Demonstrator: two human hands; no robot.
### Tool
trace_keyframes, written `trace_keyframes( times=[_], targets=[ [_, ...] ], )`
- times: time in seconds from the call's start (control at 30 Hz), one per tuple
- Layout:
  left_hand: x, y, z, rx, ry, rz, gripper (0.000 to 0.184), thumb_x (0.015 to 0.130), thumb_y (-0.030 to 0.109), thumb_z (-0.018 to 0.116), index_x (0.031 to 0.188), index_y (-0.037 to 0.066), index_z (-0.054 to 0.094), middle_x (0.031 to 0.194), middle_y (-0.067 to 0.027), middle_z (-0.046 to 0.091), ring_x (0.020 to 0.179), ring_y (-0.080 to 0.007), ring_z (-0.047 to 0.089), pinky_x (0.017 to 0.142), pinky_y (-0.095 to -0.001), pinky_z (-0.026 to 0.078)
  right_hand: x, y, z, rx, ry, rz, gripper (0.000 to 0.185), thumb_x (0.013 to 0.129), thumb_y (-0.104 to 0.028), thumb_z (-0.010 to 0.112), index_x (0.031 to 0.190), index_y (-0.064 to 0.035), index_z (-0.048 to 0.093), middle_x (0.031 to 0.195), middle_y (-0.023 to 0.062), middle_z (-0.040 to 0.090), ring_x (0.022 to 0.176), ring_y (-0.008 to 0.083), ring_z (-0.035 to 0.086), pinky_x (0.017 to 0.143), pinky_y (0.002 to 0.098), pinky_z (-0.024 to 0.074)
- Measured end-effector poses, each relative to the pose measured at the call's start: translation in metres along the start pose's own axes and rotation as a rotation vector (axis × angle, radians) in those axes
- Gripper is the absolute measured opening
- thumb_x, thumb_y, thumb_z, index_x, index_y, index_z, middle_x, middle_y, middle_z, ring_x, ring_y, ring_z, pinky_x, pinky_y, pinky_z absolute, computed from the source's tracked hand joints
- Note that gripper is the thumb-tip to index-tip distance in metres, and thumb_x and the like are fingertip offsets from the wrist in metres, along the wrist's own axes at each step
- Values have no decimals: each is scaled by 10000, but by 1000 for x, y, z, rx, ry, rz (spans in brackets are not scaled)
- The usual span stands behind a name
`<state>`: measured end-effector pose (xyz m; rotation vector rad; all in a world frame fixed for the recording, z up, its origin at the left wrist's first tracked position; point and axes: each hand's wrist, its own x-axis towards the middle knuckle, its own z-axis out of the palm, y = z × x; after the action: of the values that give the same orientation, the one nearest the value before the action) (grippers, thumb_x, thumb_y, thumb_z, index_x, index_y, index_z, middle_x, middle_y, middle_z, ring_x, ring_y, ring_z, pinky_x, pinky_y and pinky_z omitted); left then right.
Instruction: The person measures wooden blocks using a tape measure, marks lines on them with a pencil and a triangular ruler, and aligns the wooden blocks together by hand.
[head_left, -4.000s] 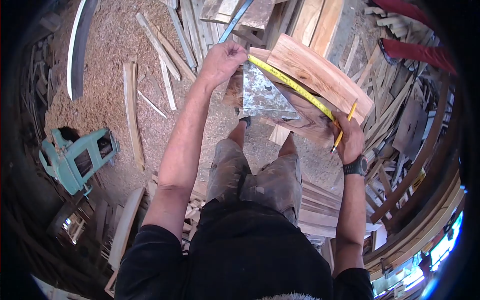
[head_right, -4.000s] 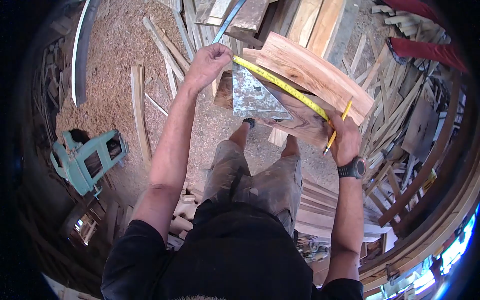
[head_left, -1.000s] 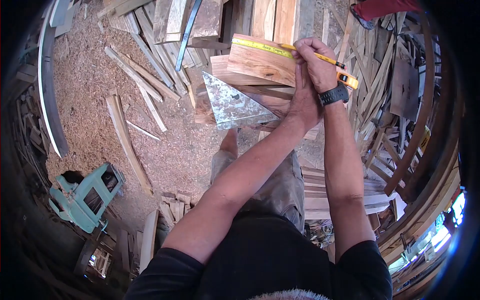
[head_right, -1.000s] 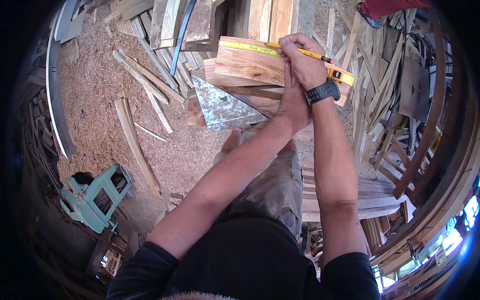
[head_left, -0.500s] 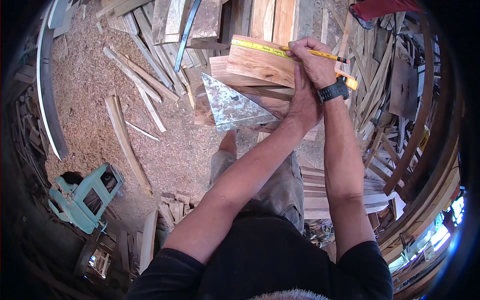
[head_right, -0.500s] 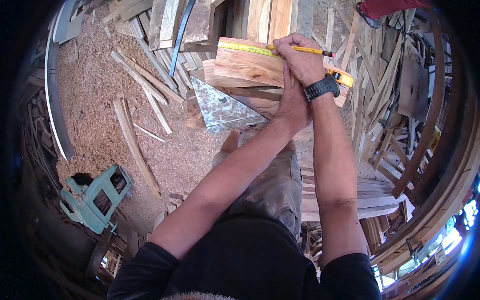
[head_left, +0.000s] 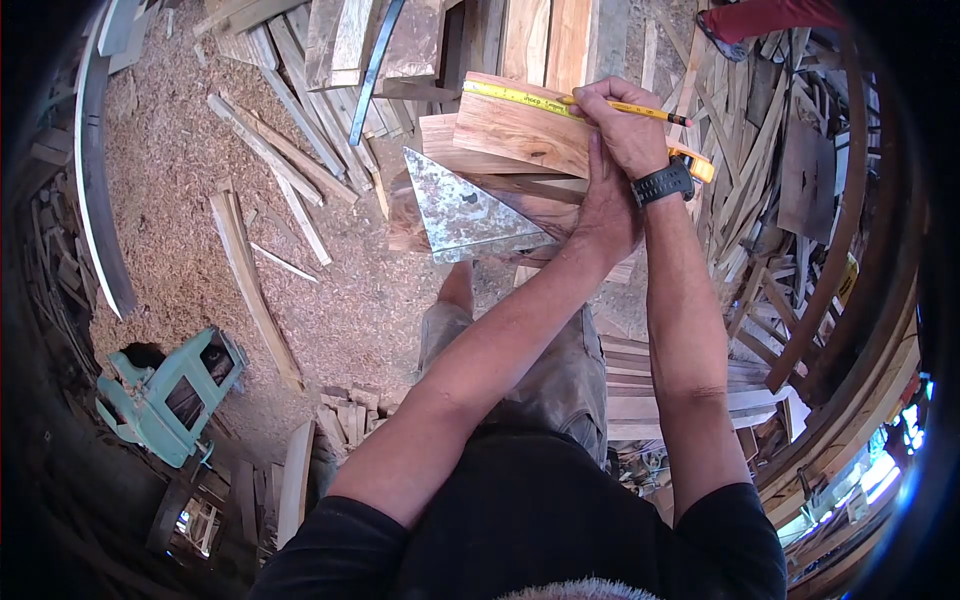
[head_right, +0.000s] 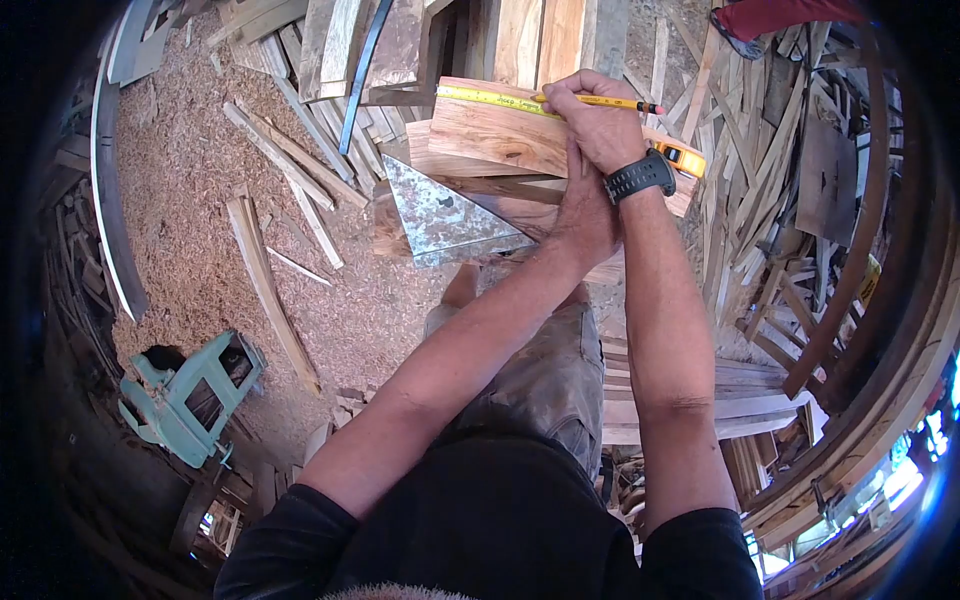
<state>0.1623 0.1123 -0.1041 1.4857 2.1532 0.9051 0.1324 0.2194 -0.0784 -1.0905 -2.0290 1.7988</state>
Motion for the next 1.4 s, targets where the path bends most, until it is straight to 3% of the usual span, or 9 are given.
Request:
trace_keyframes(
  times=[0.1,0.17,0.5,0.57,0.77,0.9,1.13,1.2,1.4],
  targets=[
    [1,-1,1,-130,19,-16,723,983,419,542,1585,95,308,1648,-260,223,1563,-445,77,1237,-667,-62,-1,-3,1,-41,7,-10,244,921,-213,721,928,30,739,813,81,765,761,109,700,738,264,554],
    [1,-1,4,58,3,19,706,988,423,529,1578,95,321,1638,-253,256,1560,-439,102,1233,-672,-58,-1,-3,1,-49,11,-23,245,919,-214,721,923,30,740,809,80,764,759,110,699,738,265,554],
    [0,-1,4,93,42,23,687,995,417,516,1571,90,331,1629,-247,276,1557,-430,116,1234,-664,-56,1,3,1,-67,21,-48,249,903,-220,721,902,27,749,786,72,764,739,115,697,737,279,555],
    [0,-1,4,-59,69,13,675,996,408,520,1563,87,343,1618,-246,288,1550,-433,129,1234,-660,-57,1,3,2,-69,29,-45,249,902,-221,721,901,26,749,786,74,764,739,116,698,737,280,555],
    [0,-1,3,-110,74,24,664,996,393,530,1557,86,352,1604,-239,310,1543,-431,149,1235,-655,-53,1,3,2,-72,34,-34,247,898,-221,721,906,24,750,791,77,766,744,120,700,739,284,556],
    [0,0,3,-199,111,-10,659,996,392,531,1554,85,361,1611,-237,307,1549,-423,143,1235,-656,-59,1,4,-1,-98,-15,-4,217,962,-211,710,950,5,723,873,73,766,828,102,716,773,251,560],
    [0,0,2,-19,33,19,685,998,400,520,1578,91,327,1632,-239,280,1560,-425,110,1238,-654,-76,1,4,0,-122,-18,-16,211,960,-203,704,948,7,721,861,74,766,820,103,717,769,250,559],
    [0,0,1,-23,20,11,692,999,401,517,1585,92,316,1637,-238,271,1562,-426,101,1237,-654,-80,1,3,2,-56,28,-24,228,884,-209,717,902,15,751,788,79,765,744,123,703,737,279,555],
    [0,0,2,-89,30,-6,701,1000,409,517,1592,100,305,1650,-231,250,1567,-421,81,1238,-651,-86,1,3,2,-70,36,-37,235,885,-207,712,910,24,752,784,84,765,742,125,707,732,281,557]
  ],
)
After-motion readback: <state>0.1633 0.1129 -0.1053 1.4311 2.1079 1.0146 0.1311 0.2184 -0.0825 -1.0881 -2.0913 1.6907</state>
